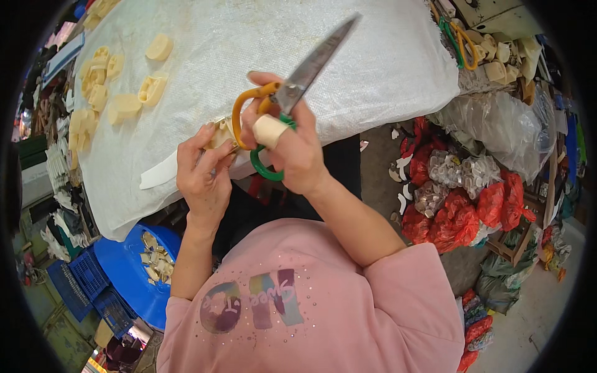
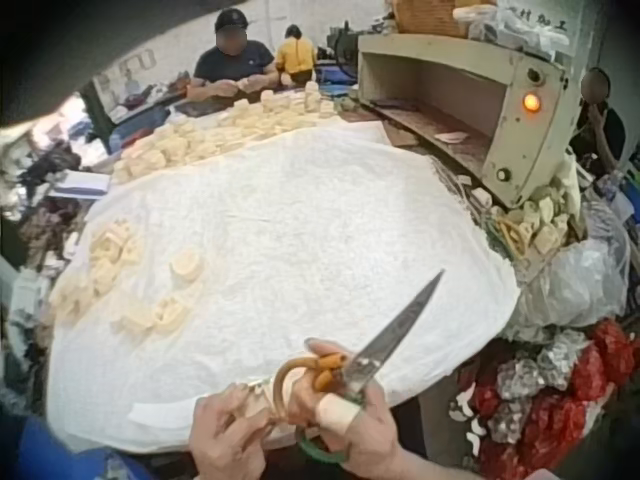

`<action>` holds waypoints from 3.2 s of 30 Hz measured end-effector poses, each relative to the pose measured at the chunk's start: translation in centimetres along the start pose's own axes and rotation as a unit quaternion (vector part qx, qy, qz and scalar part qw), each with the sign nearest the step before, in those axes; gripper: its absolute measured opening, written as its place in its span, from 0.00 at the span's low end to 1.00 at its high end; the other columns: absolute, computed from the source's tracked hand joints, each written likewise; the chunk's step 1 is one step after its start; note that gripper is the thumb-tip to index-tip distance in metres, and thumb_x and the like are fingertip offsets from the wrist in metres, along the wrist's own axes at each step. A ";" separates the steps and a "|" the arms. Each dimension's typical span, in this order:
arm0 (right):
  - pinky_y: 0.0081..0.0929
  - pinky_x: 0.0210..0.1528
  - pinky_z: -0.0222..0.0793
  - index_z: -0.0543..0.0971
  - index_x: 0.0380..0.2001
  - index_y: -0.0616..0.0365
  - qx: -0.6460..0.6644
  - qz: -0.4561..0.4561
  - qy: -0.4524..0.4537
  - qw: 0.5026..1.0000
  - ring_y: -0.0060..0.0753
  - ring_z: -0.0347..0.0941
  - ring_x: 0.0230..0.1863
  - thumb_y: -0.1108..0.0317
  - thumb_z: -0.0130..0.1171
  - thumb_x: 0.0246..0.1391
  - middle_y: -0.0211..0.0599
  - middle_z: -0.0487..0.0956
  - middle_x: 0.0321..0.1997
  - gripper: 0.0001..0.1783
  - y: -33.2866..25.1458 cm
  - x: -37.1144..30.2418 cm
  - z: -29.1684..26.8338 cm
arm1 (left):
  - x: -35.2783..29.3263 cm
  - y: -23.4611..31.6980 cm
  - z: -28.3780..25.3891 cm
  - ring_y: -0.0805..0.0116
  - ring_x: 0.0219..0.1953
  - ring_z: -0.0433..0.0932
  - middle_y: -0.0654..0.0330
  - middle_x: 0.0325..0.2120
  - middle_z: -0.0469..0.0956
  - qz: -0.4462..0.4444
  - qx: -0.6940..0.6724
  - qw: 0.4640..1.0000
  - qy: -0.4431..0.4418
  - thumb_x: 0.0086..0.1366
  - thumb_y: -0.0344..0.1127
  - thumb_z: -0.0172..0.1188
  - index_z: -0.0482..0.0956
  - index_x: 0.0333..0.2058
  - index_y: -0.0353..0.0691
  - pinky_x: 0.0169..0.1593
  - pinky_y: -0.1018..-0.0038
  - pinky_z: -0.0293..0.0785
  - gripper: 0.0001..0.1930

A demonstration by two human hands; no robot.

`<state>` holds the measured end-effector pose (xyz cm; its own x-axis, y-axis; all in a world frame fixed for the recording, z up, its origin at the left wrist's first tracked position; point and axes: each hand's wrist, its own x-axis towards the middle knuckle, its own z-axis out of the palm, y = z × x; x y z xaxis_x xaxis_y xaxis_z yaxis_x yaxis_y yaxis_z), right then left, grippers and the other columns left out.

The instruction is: Assembling and cleaning small foam or plastic shoe components.

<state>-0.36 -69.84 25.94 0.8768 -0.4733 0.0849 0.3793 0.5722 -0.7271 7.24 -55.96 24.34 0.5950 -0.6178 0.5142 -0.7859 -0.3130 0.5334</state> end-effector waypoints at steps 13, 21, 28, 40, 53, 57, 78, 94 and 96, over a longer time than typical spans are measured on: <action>0.29 0.31 0.57 0.59 0.60 0.55 0.043 0.014 0.020 0.999 0.25 0.57 0.26 0.68 0.46 0.52 0.32 0.62 0.26 0.30 -1.1 1.2 0.1 | 0.4 0.0 -0.3 0.55 0.45 0.74 0.53 0.41 0.74 0.001 0.004 1.000 -0.022 0.39 0.14 0.62 0.80 0.30 0.37 0.47 0.67 0.75 0.16; 0.25 0.33 0.62 0.58 0.61 0.61 -0.163 -0.028 0.058 0.984 0.23 0.62 0.27 0.68 0.49 0.52 0.32 0.66 0.28 0.32 -1.8 1.0 -0.3 | 0.3 -0.6 -0.7 0.53 0.44 0.72 0.52 0.40 0.73 0.048 -0.012 0.999 -0.009 0.40 0.18 0.63 0.79 0.31 0.39 0.44 0.65 0.71 0.16; 0.31 0.47 0.64 0.69 0.55 0.53 -0.777 -0.097 0.061 0.619 0.37 0.68 0.44 0.68 0.55 0.49 0.40 0.71 0.43 0.27 -7.6 4.6 -8.9 | -4.4 -0.4 -5.0 0.55 0.44 0.71 0.54 0.40 0.70 0.038 -0.040 0.990 0.126 0.45 0.24 0.66 0.78 0.33 0.41 0.46 0.65 0.69 0.14; 0.35 0.56 0.58 0.74 0.45 0.56 -0.809 -0.172 -0.089 0.556 0.44 0.64 0.53 0.75 0.57 0.49 0.40 0.71 0.51 0.17 -3.5 5.6 -2.1 | -28.7 -11.7 -19.8 0.52 0.49 0.65 0.52 0.45 0.66 -0.502 0.310 0.764 0.262 0.49 0.29 0.64 0.71 0.46 0.39 0.53 0.61 0.61 0.23; 0.35 0.42 0.64 0.74 0.43 0.60 -0.689 -0.227 -0.385 0.571 0.45 0.67 0.42 0.75 0.61 0.41 0.39 0.74 0.42 0.21 8.7 1.9 9.1 | -11.9 -4.7 -13.1 0.61 0.37 0.74 0.55 0.33 0.75 -0.269 0.031 0.939 0.211 0.53 0.24 0.59 0.77 0.37 0.36 0.42 0.70 0.70 0.11; 0.36 0.37 0.64 0.75 0.38 0.61 -0.676 -0.226 -0.339 0.614 0.42 0.67 0.35 0.78 0.58 0.36 0.39 0.74 0.36 0.19 8.4 1.9 7.8 | -9.1 -2.0 -10.8 0.74 0.27 0.74 0.56 0.30 0.75 -0.287 -0.192 0.931 0.113 0.56 0.25 0.58 0.78 0.36 0.34 0.30 0.80 0.71 0.08; 0.35 0.58 0.61 0.71 0.52 0.59 -0.667 -0.101 -0.373 0.636 0.47 0.61 0.60 0.89 0.45 0.38 0.44 0.70 0.55 0.32 7.7 17.6 7.7 | -2.1 -5.2 -7.1 0.58 0.51 0.70 0.50 0.47 0.74 -0.266 -0.471 0.825 0.166 0.70 0.39 0.36 0.66 0.53 0.29 0.53 0.66 0.63 0.21; 0.30 0.44 0.68 0.73 0.48 0.59 -0.577 -0.057 -0.260 0.772 0.35 0.73 0.39 0.69 0.56 0.50 0.40 0.76 0.36 0.20 -0.6 13.7 8.3 | -2.7 -4.4 -6.1 0.63 0.40 0.74 0.54 0.40 0.78 -0.229 -0.321 0.911 0.123 0.68 0.36 0.39 0.73 0.48 0.34 0.47 0.70 0.66 0.18; 0.34 0.39 0.70 0.74 0.43 0.59 -0.732 -0.097 -0.251 0.626 0.42 0.74 0.35 0.71 0.59 0.43 0.42 0.75 0.31 0.20 -2.7 10.6 8.3 | -2.7 -4.2 -7.1 0.73 0.35 0.72 0.53 0.35 0.77 -0.350 -0.463 0.800 0.152 0.70 0.37 0.38 0.70 0.50 0.29 0.39 0.76 0.68 0.20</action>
<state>10.40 -70.86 34.48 0.9778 0.0421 0.2055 0.1389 -0.8641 -0.4838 10.11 -47.82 25.51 0.9585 -0.2780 -0.0636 0.1363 0.2505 0.9585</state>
